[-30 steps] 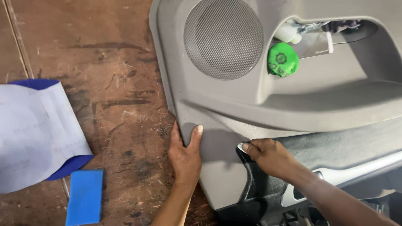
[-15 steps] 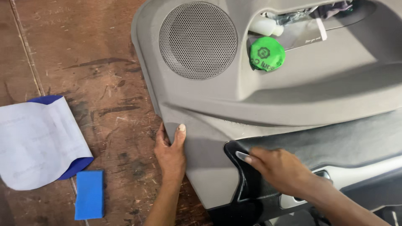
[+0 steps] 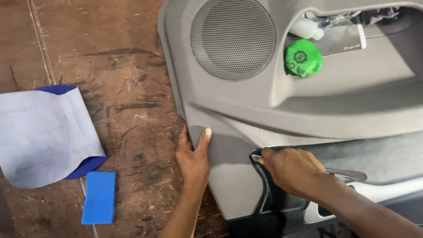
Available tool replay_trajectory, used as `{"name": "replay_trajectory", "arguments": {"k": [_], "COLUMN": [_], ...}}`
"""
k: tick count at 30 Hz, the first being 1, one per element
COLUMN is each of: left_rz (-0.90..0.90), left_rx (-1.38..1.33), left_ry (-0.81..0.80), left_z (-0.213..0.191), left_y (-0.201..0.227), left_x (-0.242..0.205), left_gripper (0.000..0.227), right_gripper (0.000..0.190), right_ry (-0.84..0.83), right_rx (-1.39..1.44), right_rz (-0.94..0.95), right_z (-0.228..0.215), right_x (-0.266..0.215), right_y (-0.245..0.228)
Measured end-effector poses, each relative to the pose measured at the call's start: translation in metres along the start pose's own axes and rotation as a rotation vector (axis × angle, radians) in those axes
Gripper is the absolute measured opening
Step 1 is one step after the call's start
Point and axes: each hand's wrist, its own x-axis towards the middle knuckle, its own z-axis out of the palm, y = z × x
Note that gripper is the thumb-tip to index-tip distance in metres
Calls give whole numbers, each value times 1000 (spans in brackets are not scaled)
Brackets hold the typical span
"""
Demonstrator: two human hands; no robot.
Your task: The person uses a small flat tool to press the edges of black leather material into the recessed grooves of a gray plastic car door panel.
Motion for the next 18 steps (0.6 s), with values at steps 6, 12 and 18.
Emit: {"name": "replay_trajectory", "arguments": {"k": [6, 12, 18], "left_rz": [-74, -47, -94], "left_rx": [-39, -90, -33], "left_ry": [-37, -27, -24], "left_z": [-1, -1, -2], "left_y": [13, 17, 28], "left_x": [-5, -9, -7], "left_gripper": [67, 63, 66], "right_gripper": [35, 33, 35], "right_ry": [-80, -75, -21], "right_rx": [-37, -50, -102], "right_rz": [32, -8, -84], "right_z": [-10, -6, -12], "right_x": [8, 12, -5], "right_y": [-13, -16, 1]}}
